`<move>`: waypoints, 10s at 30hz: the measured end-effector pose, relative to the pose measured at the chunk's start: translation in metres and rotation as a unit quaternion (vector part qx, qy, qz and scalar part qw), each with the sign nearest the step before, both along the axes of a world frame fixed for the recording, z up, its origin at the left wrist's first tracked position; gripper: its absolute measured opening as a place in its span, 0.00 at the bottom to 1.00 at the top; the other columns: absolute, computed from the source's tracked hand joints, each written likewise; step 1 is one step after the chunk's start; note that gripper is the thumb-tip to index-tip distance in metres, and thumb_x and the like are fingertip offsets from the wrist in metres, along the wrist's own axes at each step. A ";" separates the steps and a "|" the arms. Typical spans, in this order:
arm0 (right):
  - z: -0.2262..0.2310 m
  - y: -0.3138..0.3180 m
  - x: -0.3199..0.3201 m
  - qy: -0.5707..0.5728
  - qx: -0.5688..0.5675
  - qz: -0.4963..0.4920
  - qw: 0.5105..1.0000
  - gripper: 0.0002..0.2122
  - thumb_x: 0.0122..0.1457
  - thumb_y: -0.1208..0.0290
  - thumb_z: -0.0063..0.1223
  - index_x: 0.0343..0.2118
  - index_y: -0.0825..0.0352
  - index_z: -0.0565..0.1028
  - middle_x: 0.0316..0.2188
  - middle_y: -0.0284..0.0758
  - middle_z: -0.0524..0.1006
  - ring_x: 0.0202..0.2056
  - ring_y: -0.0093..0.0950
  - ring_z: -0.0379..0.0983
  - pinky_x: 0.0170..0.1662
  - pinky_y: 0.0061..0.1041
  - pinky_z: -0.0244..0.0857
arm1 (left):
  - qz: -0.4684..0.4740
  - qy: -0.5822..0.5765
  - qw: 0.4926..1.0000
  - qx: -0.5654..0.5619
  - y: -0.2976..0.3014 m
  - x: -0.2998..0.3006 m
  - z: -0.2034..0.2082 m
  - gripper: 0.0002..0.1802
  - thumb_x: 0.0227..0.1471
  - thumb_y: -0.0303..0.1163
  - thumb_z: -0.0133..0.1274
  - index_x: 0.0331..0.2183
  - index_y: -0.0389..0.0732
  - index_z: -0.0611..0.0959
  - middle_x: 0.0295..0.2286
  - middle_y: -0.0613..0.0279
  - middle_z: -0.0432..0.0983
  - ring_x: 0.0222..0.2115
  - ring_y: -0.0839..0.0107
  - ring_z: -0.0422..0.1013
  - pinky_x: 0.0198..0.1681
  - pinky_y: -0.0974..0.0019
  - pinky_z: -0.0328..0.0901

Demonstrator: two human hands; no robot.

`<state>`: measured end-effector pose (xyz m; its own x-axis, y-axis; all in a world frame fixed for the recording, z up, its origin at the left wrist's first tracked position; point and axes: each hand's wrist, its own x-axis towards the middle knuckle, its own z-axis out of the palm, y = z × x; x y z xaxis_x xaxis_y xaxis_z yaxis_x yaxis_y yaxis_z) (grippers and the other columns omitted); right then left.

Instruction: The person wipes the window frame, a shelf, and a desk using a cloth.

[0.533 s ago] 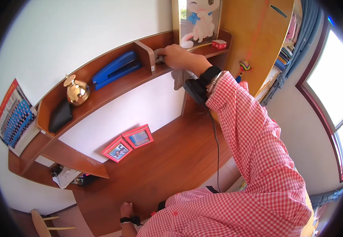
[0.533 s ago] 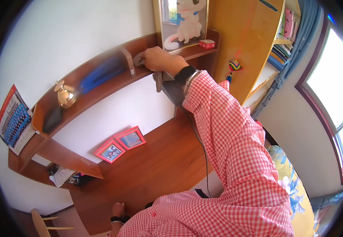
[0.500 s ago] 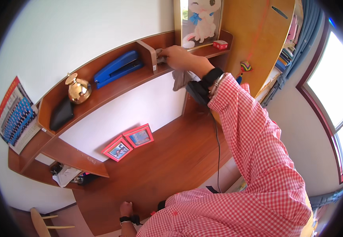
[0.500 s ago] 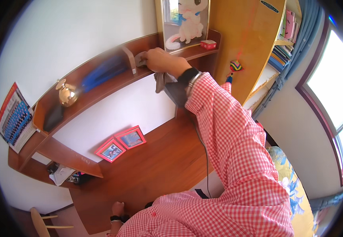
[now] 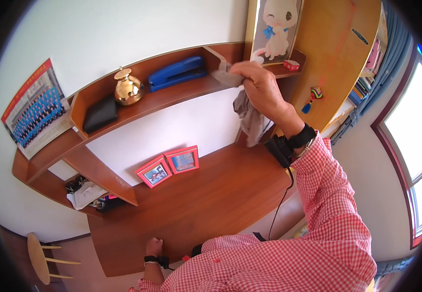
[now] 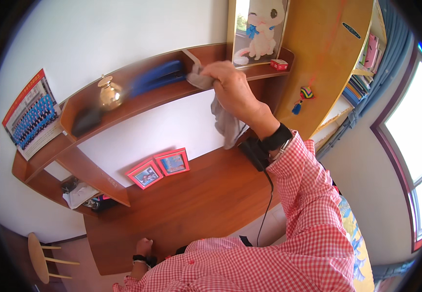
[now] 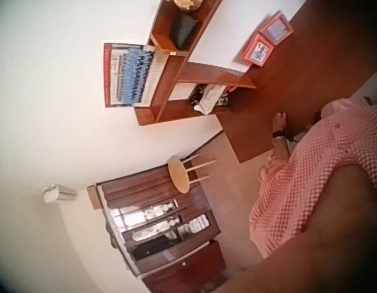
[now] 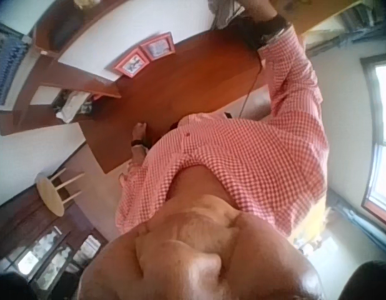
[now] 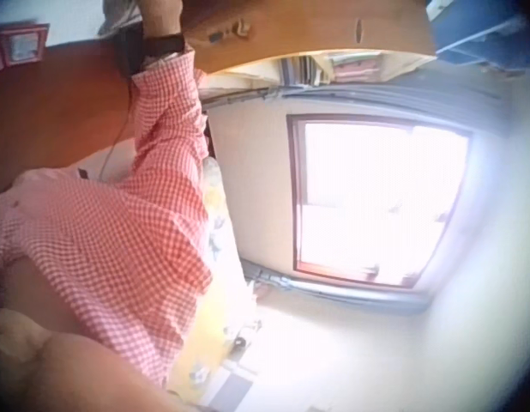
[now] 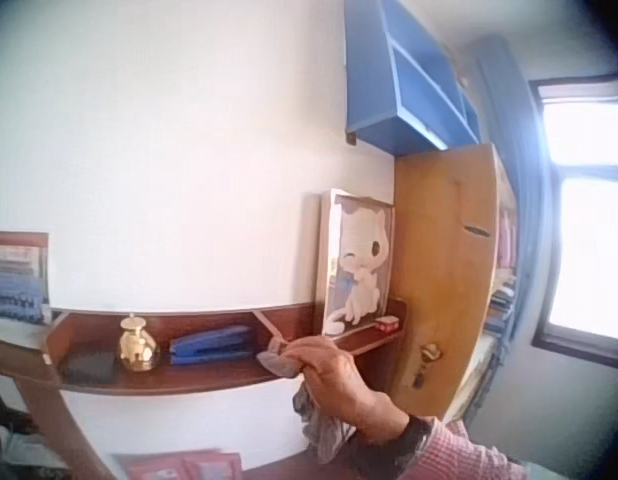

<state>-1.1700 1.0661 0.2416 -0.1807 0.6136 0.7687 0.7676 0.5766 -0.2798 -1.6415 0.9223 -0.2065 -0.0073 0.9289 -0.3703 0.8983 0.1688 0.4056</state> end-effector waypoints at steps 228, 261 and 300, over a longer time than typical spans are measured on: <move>0.028 0.050 -0.416 0.315 -0.046 0.174 0.932 0.10 0.60 0.70 0.46 0.31 0.73 0.74 0.22 0.27 0.70 0.27 0.15 0.61 0.31 0.18 0.59 | -0.138 -0.235 0.719 0.639 0.131 -0.201 0.369 0.20 0.52 0.23 0.48 0.49 0.34 0.69 0.52 0.51 0.61 0.53 0.60 0.58 0.56 0.61 0.53; -0.023 0.056 -0.455 -0.140 0.097 0.051 0.984 0.10 0.51 0.70 0.52 0.36 0.64 0.74 0.41 0.38 0.71 0.44 0.39 0.64 0.48 0.36 0.59 | -0.222 -0.037 0.735 0.640 0.188 -0.181 0.418 0.14 0.47 0.28 0.52 0.38 0.34 0.77 0.41 0.53 0.71 0.44 0.57 0.65 0.46 0.58 0.61; -0.023 0.040 -0.384 -0.293 0.032 -0.098 0.950 0.10 0.54 0.65 0.44 0.29 0.65 0.75 0.33 0.35 0.74 0.42 0.37 0.66 0.46 0.33 0.61 | -0.318 0.041 0.783 0.532 0.199 -0.079 0.417 0.19 0.41 0.29 0.54 0.39 0.33 0.75 0.43 0.52 0.70 0.46 0.58 0.64 0.50 0.60 0.60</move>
<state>-1.5535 1.1057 0.2183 -0.4772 0.6346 0.6080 0.8749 0.4079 0.2609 -1.7201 1.1211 0.2109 0.5995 0.5358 0.5945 0.6931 -0.7191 -0.0507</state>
